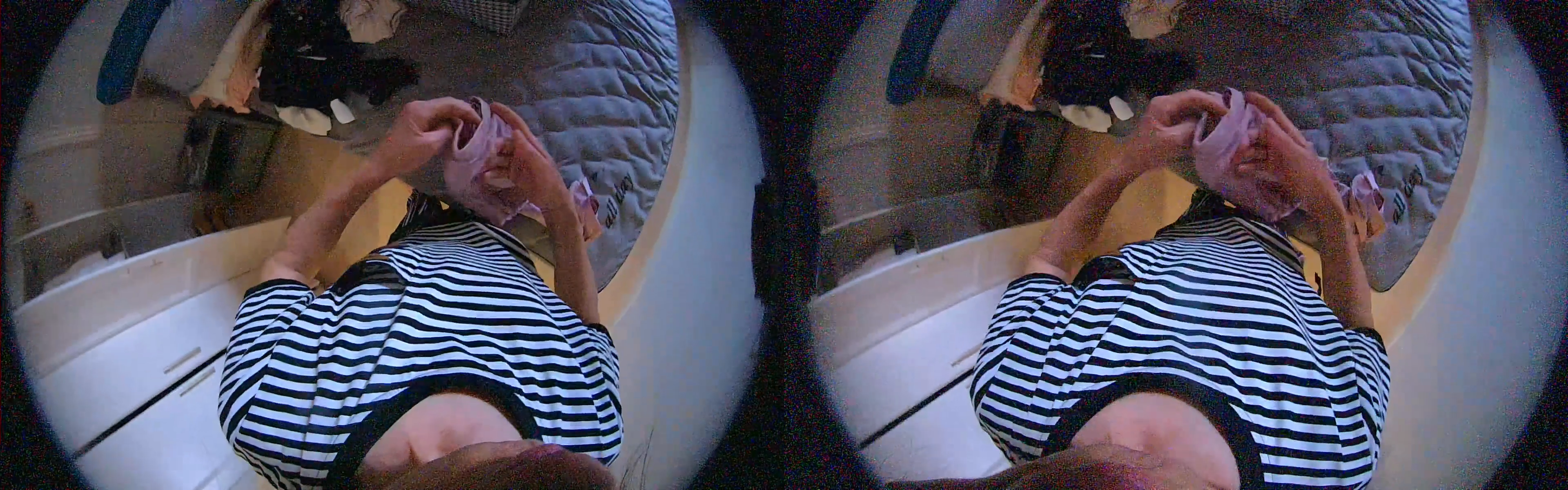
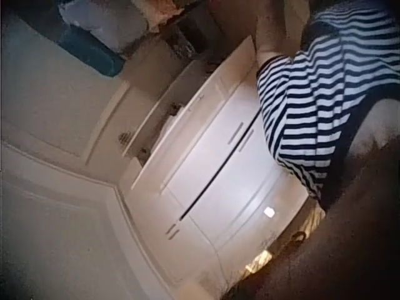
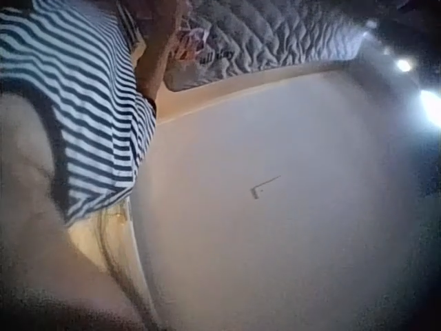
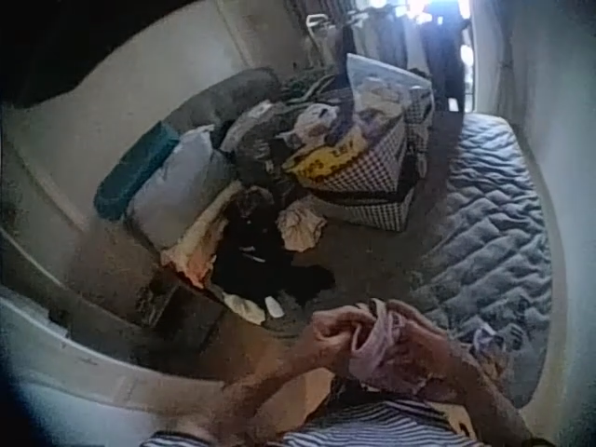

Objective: The recorder folds a pink garment on a bed.

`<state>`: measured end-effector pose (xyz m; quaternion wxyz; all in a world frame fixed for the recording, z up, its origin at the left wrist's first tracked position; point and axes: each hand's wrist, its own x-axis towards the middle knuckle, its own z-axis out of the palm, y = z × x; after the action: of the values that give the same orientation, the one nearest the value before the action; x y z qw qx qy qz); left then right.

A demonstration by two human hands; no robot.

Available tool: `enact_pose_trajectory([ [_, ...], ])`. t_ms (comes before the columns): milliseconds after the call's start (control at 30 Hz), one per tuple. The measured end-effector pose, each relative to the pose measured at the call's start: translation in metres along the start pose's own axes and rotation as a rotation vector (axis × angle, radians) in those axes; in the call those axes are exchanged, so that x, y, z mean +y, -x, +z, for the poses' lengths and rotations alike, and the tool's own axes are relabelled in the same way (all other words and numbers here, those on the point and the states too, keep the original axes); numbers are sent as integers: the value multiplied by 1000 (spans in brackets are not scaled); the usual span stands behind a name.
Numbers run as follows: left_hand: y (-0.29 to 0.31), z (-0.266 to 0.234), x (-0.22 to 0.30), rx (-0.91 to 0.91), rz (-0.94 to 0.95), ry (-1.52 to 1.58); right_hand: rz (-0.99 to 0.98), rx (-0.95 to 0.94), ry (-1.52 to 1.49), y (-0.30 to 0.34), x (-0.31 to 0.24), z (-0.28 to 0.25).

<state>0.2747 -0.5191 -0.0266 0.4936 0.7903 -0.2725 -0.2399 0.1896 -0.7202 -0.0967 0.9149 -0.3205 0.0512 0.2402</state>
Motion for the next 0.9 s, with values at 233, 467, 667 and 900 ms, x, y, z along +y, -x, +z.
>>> enact_pose_trajectory([
  [233,0,3,27,-240,151,57,-490,-3,961,-38,-5,-26],
  [467,-3,-4,33,-378,165,344,119,-380,707,-46,-23,-30],
  [667,-9,-31,42,-125,202,123,-156,-118,603,-45,-24,-63],
  [900,-17,-69,40,226,40,-16,-439,168,438,-35,-104,-71],
])
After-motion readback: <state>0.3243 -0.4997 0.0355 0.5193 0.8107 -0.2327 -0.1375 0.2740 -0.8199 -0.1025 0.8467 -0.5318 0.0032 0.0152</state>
